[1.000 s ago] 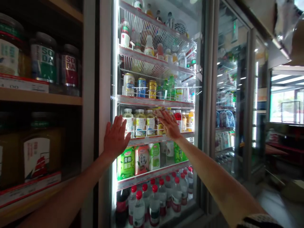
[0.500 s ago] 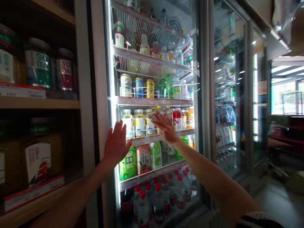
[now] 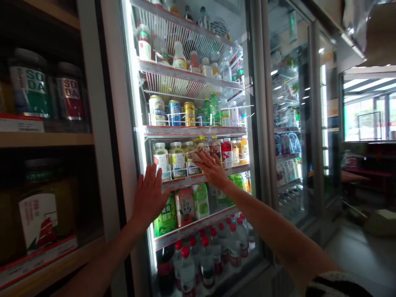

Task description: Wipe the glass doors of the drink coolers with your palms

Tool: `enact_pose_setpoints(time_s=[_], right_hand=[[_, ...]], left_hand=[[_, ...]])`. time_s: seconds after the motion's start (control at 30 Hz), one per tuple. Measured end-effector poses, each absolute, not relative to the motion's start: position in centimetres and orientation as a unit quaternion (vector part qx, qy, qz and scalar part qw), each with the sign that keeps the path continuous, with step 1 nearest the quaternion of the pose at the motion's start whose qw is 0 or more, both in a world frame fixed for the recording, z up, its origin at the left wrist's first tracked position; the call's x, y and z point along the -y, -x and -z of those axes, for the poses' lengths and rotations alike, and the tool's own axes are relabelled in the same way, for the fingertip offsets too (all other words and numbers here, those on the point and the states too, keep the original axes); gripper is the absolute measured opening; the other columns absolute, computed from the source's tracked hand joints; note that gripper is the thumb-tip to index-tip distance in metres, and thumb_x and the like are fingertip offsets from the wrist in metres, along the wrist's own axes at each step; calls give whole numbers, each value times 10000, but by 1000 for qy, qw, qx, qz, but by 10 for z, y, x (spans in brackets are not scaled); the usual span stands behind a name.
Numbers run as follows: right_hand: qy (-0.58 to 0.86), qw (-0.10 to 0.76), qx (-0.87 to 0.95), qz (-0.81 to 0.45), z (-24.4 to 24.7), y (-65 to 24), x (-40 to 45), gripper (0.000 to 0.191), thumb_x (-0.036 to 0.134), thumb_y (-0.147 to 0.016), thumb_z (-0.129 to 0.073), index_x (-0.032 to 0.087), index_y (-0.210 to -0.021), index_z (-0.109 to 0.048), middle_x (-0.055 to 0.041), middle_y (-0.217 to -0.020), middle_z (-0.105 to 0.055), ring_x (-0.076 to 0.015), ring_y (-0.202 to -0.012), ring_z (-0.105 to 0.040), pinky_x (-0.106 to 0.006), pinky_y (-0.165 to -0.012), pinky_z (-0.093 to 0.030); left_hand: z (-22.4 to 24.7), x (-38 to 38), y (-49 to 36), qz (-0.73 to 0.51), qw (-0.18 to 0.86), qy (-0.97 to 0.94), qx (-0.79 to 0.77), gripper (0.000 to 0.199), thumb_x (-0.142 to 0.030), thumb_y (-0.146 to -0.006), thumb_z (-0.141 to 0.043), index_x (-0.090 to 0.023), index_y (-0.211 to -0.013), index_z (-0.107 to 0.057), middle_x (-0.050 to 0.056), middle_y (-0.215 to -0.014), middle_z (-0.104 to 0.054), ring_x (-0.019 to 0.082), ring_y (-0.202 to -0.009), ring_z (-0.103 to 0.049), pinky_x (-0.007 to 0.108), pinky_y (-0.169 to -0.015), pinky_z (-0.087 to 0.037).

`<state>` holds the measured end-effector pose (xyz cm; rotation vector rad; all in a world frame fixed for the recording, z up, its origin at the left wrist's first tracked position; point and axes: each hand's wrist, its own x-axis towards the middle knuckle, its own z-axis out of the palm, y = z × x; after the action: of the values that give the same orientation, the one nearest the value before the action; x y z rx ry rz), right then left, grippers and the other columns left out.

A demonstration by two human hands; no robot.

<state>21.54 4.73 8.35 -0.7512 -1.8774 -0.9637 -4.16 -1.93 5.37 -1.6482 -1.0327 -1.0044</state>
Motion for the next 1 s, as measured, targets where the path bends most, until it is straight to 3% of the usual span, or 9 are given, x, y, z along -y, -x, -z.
enact_pose_setpoints(time_s=[0.17,0.23,0.33,0.5,0.57,0.73,0.83,1.0], right_hand=[[487,613,555,280,-90,-285,-75,536,60,-799,-391,169,-1313,-499,-126,-1483,-344,-264,-1358,-339,-490,-1012,-409],[508,638,519,258,-88,-289,-78,541,57,-795,-380,145,-1318,-490,-142,-1488,-329,-270,-1369,-318,-474,-983,-439],[449,581,601,315,-74,-261,-68,520,83,-821,-398,163,-1329,-481,-115,-1509,-295,-249,-1404,-240,-464,-1052,-370],[310,395,771,393,-54,-237,-49,559,72,-808,-450,279,-1326,-486,-11,-1500,-335,-193,-1415,-208,-458,-1144,-204],[347,416,751,378,-53,-260,-53,563,54,-802,-432,278,-1315,-497,-22,-1487,-359,-198,-1395,-265,-473,-1129,-234],[488,604,558,293,-53,-302,-73,527,51,-814,-373,125,-1324,-483,-154,-1488,-324,-269,-1384,-285,-468,-1012,-410],[451,578,604,313,-44,-266,-65,515,71,-828,-387,133,-1331,-476,-134,-1504,-298,-263,-1399,-247,-468,-1053,-371],[314,440,749,383,-24,-203,-40,555,111,-836,-452,258,-1370,-435,-25,-1505,-322,-211,-1422,-180,-441,-1143,-221]], left_hand=[[-40,17,41,406,460,673,414,749,-365,-892,-428,-183,-1471,11,157,-1521,-212,284,-1423,-122,527,-1108,-237],[-38,16,39,411,457,670,417,754,-368,-893,-428,-186,-1470,22,159,-1520,-214,291,-1422,-124,538,-1105,-233],[-37,16,37,411,453,667,427,746,-374,-900,-408,-195,-1467,43,159,-1524,-202,300,-1420,-129,547,-1096,-237],[-34,17,37,405,458,667,426,714,-383,-911,-374,-204,-1468,34,148,-1536,-168,309,-1421,-124,548,-1096,-230],[-32,17,38,404,459,668,425,711,-378,-910,-382,-209,-1469,24,146,-1537,-167,306,-1422,-121,546,-1099,-225],[-25,18,33,403,454,667,432,722,-371,-907,-396,-200,-1469,22,152,-1528,-198,298,-1425,-111,553,-1106,-206],[-23,18,31,408,449,666,435,716,-378,-910,-390,-193,-1470,15,158,-1528,-194,294,-1427,-98,561,-1108,-199],[-17,20,36,387,448,679,434,706,-353,-904,-408,-204,-1473,-19,152,-1530,-190,290,-1426,-105,555,-1109,-212]])
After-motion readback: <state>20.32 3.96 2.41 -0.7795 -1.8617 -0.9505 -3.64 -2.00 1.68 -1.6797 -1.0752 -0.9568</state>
